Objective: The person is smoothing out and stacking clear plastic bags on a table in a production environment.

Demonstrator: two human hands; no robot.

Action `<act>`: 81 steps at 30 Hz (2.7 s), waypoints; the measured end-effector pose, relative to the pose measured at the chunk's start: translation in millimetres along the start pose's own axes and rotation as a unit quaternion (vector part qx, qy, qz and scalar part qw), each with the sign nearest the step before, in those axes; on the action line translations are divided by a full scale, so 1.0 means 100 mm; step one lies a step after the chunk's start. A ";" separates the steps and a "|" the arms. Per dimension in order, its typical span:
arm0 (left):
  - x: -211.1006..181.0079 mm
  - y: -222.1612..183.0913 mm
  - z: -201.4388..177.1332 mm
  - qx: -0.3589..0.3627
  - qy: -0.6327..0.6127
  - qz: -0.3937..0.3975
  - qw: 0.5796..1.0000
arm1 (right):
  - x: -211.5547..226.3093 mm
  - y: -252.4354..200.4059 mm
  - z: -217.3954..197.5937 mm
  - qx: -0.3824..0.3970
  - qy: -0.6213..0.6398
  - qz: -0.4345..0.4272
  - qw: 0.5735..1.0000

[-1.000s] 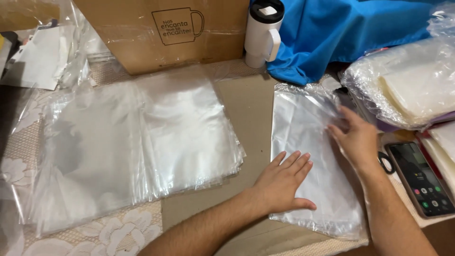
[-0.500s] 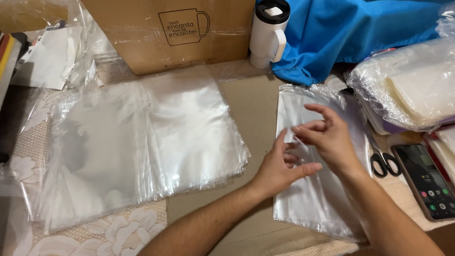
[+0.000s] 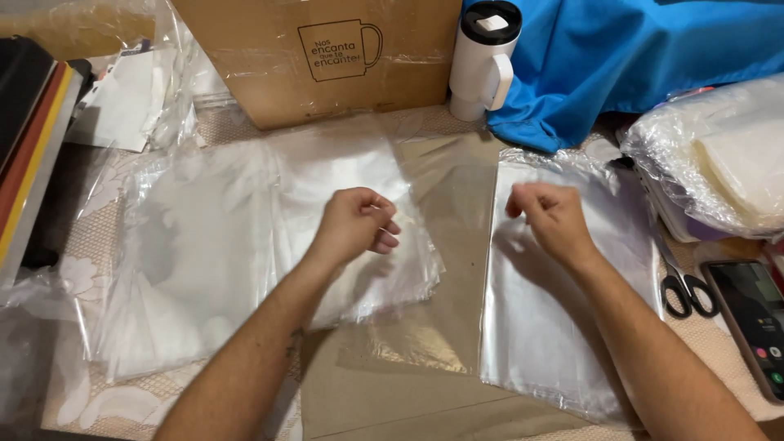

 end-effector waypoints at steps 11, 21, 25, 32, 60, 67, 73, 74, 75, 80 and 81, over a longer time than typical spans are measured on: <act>-0.34 -0.11 -0.17 -0.072 0.106 0.106 0.986 | 0.59 -0.25 0.56 0.274 -0.283 -0.172 0.903; -0.80 -0.19 -1.28 -0.196 0.166 0.172 0.951 | 0.32 -0.06 0.03 0.124 -0.241 -0.207 0.940; -0.69 -0.31 -2.36 -0.255 0.157 0.119 0.947 | 0.42 -0.11 -0.02 0.123 -0.185 -0.251 0.942; -0.03 -0.56 -3.44 -0.322 0.136 0.071 0.934 | 0.36 -0.12 0.08 0.110 -0.200 -0.231 0.946; 0.22 -0.53 -3.47 -0.324 0.625 -0.032 0.710 | 0.23 -0.03 0.34 0.074 -0.286 -0.169 0.940; 0.32 -0.56 -1.44 0.060 0.558 0.125 0.818 | -0.23 -0.23 -0.45 0.131 -0.386 0.160 0.899; 0.42 -0.64 -1.15 0.133 0.572 0.032 0.808 | -0.22 -0.43 -0.54 0.156 -0.389 0.249 0.873; 0.43 -0.62 -1.17 0.133 0.571 0.021 0.810 | -0.19 -0.45 -0.55 0.154 -0.382 0.257 0.874; 0.46 -0.61 -1.21 0.130 0.568 0.010 0.812 | -0.17 -0.46 -0.55 0.154 -0.376 0.262 0.875; 0.33 -0.66 -1.19 0.114 0.561 0.016 0.820 | -0.21 -0.35 -0.57 0.154 -0.363 0.225 0.891; 0.32 -0.66 -1.18 0.116 0.562 0.015 0.819 | -0.22 -0.37 -0.57 0.163 -0.367 0.235 0.885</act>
Point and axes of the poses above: each hand's wrist, its own y-axis towards the middle knuckle, its own z-axis out of the palm, x = y × z, the point moved 9 cm from there along y, towards the middle knuckle, and after that the axes turned 2 degrees about -y, right-handed, at the moved point
